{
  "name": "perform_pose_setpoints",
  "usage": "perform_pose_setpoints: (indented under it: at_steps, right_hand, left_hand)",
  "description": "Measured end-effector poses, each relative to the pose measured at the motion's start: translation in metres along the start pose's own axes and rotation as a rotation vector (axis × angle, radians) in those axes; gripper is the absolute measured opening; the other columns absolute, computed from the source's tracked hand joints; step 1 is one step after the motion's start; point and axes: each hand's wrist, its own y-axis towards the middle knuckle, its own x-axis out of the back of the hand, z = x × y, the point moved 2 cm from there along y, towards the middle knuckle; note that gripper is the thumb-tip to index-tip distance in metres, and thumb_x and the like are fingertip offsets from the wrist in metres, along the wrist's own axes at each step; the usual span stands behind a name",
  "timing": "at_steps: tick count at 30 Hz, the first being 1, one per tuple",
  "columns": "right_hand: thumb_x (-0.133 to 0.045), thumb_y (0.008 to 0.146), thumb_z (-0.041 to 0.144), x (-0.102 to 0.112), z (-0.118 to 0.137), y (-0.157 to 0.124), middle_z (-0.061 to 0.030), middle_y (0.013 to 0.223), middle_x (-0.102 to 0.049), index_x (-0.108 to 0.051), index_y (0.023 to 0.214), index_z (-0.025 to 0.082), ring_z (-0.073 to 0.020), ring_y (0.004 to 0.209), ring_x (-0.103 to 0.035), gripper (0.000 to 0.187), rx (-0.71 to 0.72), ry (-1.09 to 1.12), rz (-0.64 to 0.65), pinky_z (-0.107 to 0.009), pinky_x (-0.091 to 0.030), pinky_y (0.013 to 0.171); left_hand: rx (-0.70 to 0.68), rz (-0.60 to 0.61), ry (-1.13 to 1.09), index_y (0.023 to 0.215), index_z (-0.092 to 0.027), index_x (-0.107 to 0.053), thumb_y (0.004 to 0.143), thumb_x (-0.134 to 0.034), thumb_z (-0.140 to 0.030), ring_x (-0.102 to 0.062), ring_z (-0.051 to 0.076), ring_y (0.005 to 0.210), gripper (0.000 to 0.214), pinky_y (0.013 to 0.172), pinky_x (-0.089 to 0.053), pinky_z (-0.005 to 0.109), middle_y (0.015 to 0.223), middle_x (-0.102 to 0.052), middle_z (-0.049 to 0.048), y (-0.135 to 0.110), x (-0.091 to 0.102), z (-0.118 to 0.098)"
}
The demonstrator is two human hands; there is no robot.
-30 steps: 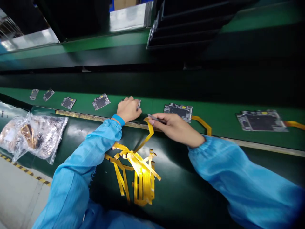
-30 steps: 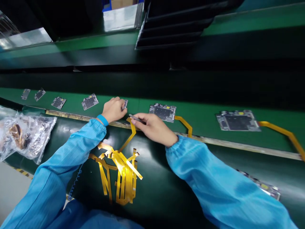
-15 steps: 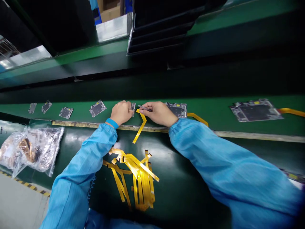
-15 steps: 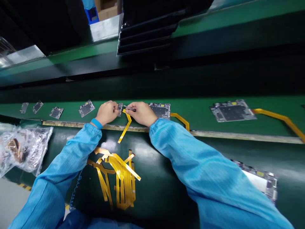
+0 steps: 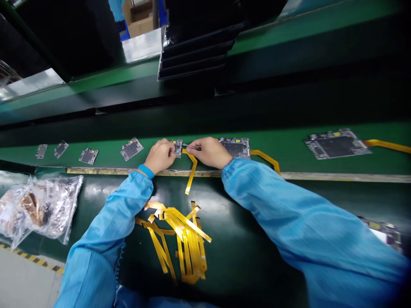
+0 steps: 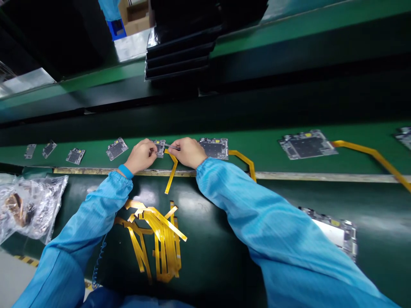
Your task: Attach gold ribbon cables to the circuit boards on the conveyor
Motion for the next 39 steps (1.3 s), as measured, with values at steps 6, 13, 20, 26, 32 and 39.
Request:
perform_pose_setpoints:
  at_steps: [6,13,20,26,32,39]
  right_hand:
    - [-0.067,0.088,0.035,0.002,-0.008,0.0,-0.0054,0.081,-0.081,-0.083,0.088,0.021,-0.0208,0.075,-0.071,0.021,0.039,0.002,-0.036,-0.028,-0.048,0.065]
    - [-0.067,0.089,0.036,0.01,-0.012,0.0,-0.0043,0.084,-0.081,-0.083,0.087,0.021,-0.0204,0.08,-0.072,0.021,0.022,0.015,0.03,-0.028,-0.05,0.068]
    - [-0.07,0.089,0.037,0.02,-0.01,0.004,-0.002,0.076,-0.078,-0.084,0.087,0.022,-0.0174,0.071,-0.067,0.021,0.005,-0.07,0.083,-0.026,-0.045,0.061]
    - [-0.069,0.089,0.035,0.027,-0.011,0.002,-0.0016,0.075,-0.078,-0.085,0.089,0.023,-0.0171,0.071,-0.067,0.02,-0.013,-0.112,0.09,-0.026,-0.044,0.06]
    - [-0.068,0.09,0.035,0.03,-0.016,-0.001,-0.0028,0.081,-0.08,-0.085,0.09,0.024,-0.0192,0.075,-0.07,0.02,-0.015,-0.136,0.076,-0.028,-0.047,0.064]
    - [-0.063,0.093,0.038,0.029,-0.023,-0.008,-0.005,0.086,-0.08,-0.083,0.097,0.024,-0.0214,0.077,-0.071,0.024,0.027,-0.204,0.033,-0.03,-0.046,0.067]
  left_hand:
    - [-0.063,-0.008,-0.006,0.086,-0.018,-0.069,0.087,-0.06,-0.01,-0.064,0.026,0.099,0.012,0.094,-0.055,0.04,0.099,-0.067,0.0097,0.002,-0.007,0.001]
    - [-0.149,-0.026,-0.012,0.094,-0.017,-0.071,0.087,-0.057,-0.009,-0.061,0.027,0.104,0.017,0.097,-0.054,0.041,0.102,-0.066,0.0101,-0.001,-0.012,-0.002]
    - [-0.246,0.04,0.139,0.123,-0.014,-0.071,0.097,-0.057,-0.022,-0.055,0.031,0.12,0.031,0.103,-0.05,0.045,0.128,-0.061,0.0148,-0.019,-0.014,-0.013]
    - [-0.283,0.124,0.231,0.147,-0.016,-0.059,0.104,-0.053,-0.038,-0.049,0.033,0.129,0.048,0.103,-0.047,0.047,0.139,-0.055,0.0177,-0.024,-0.015,-0.026]
    - [-0.286,0.158,0.314,0.153,-0.015,-0.052,0.107,-0.049,-0.045,-0.046,0.035,0.132,0.055,0.105,-0.044,0.048,0.144,-0.053,0.02,-0.022,-0.017,-0.036]
    - [-0.277,0.203,0.363,0.157,-0.014,-0.049,0.108,-0.048,-0.047,-0.044,0.036,0.137,0.059,0.107,-0.043,0.046,0.149,-0.05,0.021,-0.019,-0.02,-0.045]
